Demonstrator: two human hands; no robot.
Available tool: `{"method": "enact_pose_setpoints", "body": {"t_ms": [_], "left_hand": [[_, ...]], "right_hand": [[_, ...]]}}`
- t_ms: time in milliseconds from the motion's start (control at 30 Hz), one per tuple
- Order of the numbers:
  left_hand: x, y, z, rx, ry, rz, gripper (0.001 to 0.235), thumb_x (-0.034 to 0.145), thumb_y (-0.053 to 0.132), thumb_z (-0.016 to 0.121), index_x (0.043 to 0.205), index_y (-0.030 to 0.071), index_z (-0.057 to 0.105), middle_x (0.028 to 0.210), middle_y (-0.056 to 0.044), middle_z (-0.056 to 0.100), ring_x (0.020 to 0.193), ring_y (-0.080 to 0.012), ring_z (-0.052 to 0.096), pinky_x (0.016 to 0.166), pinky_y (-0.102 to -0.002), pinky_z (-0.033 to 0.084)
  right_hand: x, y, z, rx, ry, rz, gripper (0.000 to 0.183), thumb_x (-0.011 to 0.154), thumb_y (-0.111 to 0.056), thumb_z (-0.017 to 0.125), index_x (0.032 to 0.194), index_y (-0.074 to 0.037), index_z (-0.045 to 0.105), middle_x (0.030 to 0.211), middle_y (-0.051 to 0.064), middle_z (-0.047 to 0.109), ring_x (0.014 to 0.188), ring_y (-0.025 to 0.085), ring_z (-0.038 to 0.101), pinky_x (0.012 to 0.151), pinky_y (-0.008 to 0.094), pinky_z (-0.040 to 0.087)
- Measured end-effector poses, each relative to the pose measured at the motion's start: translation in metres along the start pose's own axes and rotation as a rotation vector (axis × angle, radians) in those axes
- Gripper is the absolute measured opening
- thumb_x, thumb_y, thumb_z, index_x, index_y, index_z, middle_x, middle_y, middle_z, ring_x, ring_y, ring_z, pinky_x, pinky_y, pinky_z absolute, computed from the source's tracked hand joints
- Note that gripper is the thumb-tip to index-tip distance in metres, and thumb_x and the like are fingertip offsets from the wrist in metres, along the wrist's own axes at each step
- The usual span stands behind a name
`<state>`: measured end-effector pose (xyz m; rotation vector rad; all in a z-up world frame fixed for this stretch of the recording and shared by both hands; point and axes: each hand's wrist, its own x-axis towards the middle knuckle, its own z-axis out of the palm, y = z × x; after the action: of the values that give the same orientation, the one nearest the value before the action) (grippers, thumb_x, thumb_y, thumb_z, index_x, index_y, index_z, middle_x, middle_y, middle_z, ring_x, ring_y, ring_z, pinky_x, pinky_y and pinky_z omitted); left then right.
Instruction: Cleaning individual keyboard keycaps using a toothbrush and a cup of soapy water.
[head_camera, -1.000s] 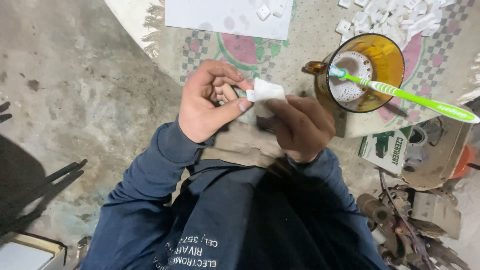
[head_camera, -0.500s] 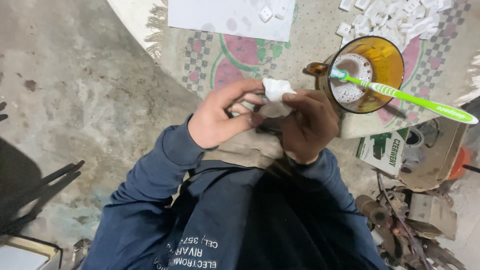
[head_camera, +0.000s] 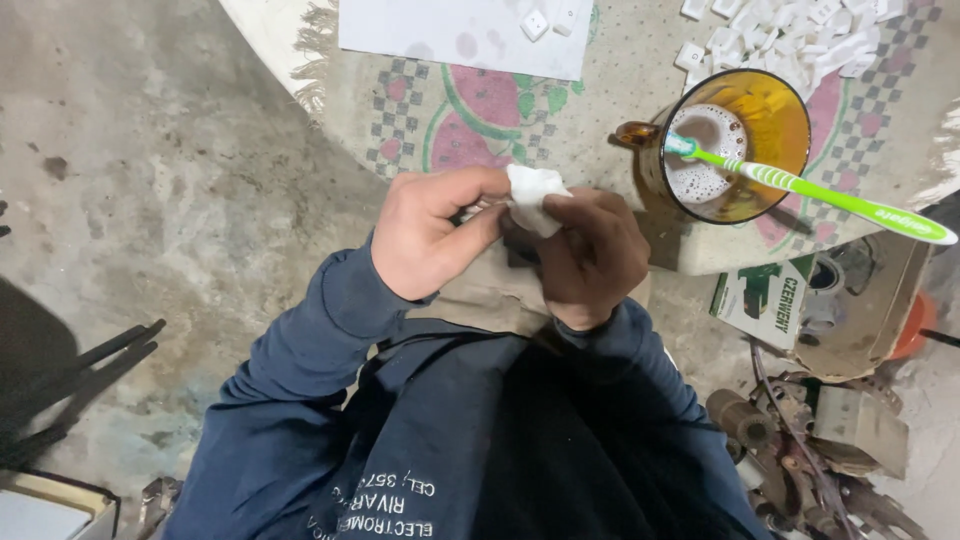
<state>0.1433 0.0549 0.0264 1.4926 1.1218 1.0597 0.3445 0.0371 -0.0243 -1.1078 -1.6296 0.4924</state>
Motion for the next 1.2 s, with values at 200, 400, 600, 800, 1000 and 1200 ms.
{"method": "enact_pose_setpoints", "body": {"t_ms": [200,400,600,800,1000,1200], "left_hand": [[0.002,0.000,-0.012,-0.102,-0.114,0.066,0.022,0.101,0.006,0.067,0.122,0.003,0.065,0.114,-0.009,0.075,0.099,-0.0115,0.075,0.087,-0.025,0.059],[0.000,-0.002,0.000,-0.086,-0.047,0.049,0.012,0.101,0.004,0.069,0.113,0.003,0.069,0.103,-0.006,0.078,0.093,-0.0103,0.075,0.084,-0.025,0.059],[0.002,-0.002,0.005,-0.145,-0.024,0.010,0.024,0.093,-0.001,0.074,0.116,0.001,0.068,0.098,-0.004,0.078,0.090,-0.0080,0.074,0.083,-0.024,0.059],[-0.001,-0.009,0.002,-0.176,-0.029,-0.058,0.024,0.094,-0.001,0.074,0.118,-0.002,0.069,0.099,-0.005,0.077,0.088,-0.0057,0.067,0.081,-0.022,0.056],[-0.001,-0.011,0.003,-0.203,-0.042,-0.112,0.025,0.101,0.002,0.068,0.125,-0.002,0.070,0.102,-0.006,0.079,0.090,-0.0042,0.067,0.080,-0.021,0.056],[0.004,-0.001,-0.001,0.001,-0.056,-0.098,0.027,0.101,0.007,0.066,0.127,0.002,0.070,0.086,-0.007,0.075,0.077,-0.0044,0.064,0.071,-0.024,0.054]], "right_hand": [[0.000,0.009,-0.013,0.311,-0.022,0.190,0.038,0.087,0.015,0.067,0.122,-0.001,0.068,0.101,0.011,0.066,0.076,0.014,0.058,0.067,0.024,0.044],[0.015,-0.002,-0.013,0.094,-0.120,0.051,0.034,0.086,0.015,0.066,0.117,0.003,0.070,0.095,0.014,0.070,0.074,0.015,0.066,0.064,0.023,0.049],[0.015,-0.004,-0.010,-0.047,-0.052,-0.120,0.029,0.086,0.015,0.068,0.111,0.000,0.072,0.100,0.018,0.072,0.084,0.022,0.073,0.075,0.030,0.057],[0.016,-0.008,-0.015,-0.023,-0.118,-0.046,0.031,0.088,0.013,0.070,0.115,-0.001,0.072,0.104,0.017,0.073,0.090,0.025,0.075,0.075,0.029,0.058],[0.017,-0.007,-0.019,0.141,-0.224,0.087,0.030,0.092,0.014,0.067,0.118,0.000,0.072,0.109,0.016,0.074,0.089,0.019,0.075,0.077,0.028,0.059],[0.016,-0.006,-0.009,0.041,-0.157,-0.006,0.025,0.093,0.011,0.070,0.114,-0.003,0.072,0.108,0.016,0.075,0.085,0.021,0.075,0.077,0.030,0.060]]}}
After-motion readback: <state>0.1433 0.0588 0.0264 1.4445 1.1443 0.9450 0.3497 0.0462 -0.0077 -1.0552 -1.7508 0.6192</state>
